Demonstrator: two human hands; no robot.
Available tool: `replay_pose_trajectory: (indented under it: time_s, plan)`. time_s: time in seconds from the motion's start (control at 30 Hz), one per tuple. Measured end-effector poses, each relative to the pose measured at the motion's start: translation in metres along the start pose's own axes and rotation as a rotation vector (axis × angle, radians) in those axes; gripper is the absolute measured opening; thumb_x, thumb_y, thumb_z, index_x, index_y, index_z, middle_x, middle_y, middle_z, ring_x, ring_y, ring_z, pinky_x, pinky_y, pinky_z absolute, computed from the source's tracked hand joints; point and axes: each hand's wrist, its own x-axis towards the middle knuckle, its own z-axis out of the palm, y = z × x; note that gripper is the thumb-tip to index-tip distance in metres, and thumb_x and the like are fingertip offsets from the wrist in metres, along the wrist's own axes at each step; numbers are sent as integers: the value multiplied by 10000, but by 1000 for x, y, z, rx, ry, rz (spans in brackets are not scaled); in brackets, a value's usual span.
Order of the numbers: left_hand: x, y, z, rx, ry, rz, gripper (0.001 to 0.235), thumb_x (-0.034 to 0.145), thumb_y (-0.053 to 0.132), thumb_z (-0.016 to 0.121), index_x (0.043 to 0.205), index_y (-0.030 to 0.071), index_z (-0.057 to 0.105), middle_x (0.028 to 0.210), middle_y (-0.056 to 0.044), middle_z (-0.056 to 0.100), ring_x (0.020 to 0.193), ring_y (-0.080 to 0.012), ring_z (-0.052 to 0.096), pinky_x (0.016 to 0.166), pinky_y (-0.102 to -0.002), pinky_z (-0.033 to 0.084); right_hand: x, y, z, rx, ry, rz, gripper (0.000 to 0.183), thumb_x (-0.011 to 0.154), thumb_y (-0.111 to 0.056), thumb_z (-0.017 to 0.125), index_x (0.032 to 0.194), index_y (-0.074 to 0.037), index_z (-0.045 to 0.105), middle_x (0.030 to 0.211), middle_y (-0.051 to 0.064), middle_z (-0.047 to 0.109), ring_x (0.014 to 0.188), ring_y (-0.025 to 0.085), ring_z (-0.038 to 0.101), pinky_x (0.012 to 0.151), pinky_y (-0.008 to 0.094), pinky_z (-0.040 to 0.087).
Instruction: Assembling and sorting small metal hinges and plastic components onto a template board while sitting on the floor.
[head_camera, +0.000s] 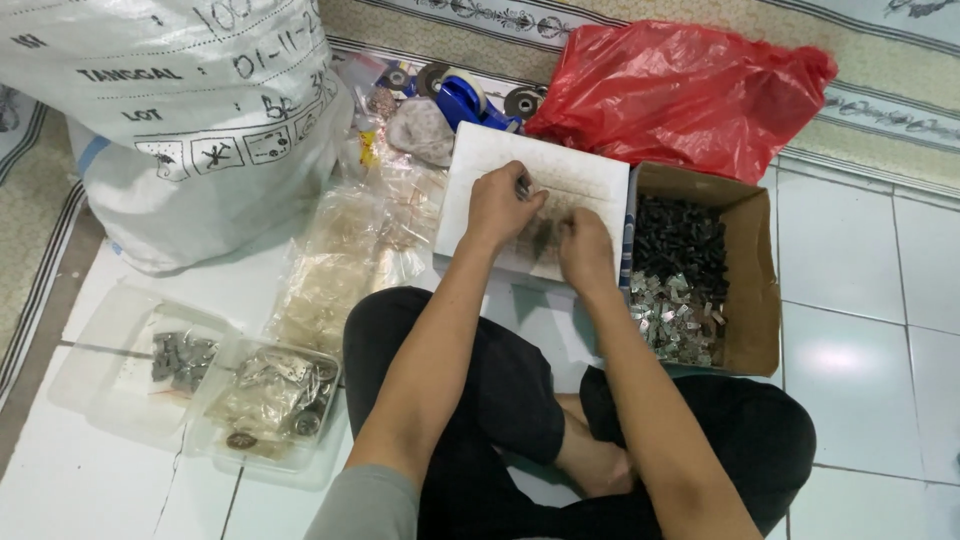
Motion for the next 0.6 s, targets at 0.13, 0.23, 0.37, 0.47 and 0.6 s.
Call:
replay_pose_trajectory:
  time_s: [0.13, 0.23, 0.37, 0.47, 0.6]
  plan:
    - [1, 1, 4, -48, -10, 12, 291, 786, 262, 830, 912, 29, 709, 851, -210, 740, 872, -411, 749, 745, -458, 612, -36, 83, -34, 25, 117, 99, 118, 1001, -84, 643, 1066, -13, 711, 932, 236, 694, 931, 450, 686, 787, 505, 540]
    - [0, 5, 8, -55, -33, 14, 303, 782, 266, 837, 907, 25, 703, 852, -221, 734, 878, -424, 745, 734, -470, 610, -67, 136, -55, -76, 89, 334, 164, 1029, -143, 633, 1096, -44, 744, 964, 173, 730, 942, 382, 707, 775, 457, 572]
    - [-7, 17, 7, -138, -65, -33, 374, 807, 288, 824, 938, -22, 659, 904, -275, 717, 928, -464, 723, 773, -514, 590, -80, 139, -51, -162, 184, 156, 248, 1055, -138, 606, 1092, 45, 769, 967, 283, 691, 963, 484, 674, 791, 501, 567]
    - [-4, 12, 11, -244, -133, -145, 592, 830, 519, 764, 1037, -15, 611, 1021, -281, 696, 1021, -436, 696, 856, -510, 570, -60, 82, -38, 13, 247, -11, 257, 988, -178, 720, 1130, 33, 759, 979, 272, 680, 945, 450, 687, 769, 469, 566]
    - [3, -6, 32, -356, -292, -335, 901, 956, 816, 418, 1317, -5, 499, 1305, -309, 596, 1268, -476, 579, 1032, -576, 479, -16, 17, -1, 495, 160, -30, 467, 918, -197, 816, 1286, 50, 670, 1102, 246, 724, 1034, 378, 712, 797, 428, 577]
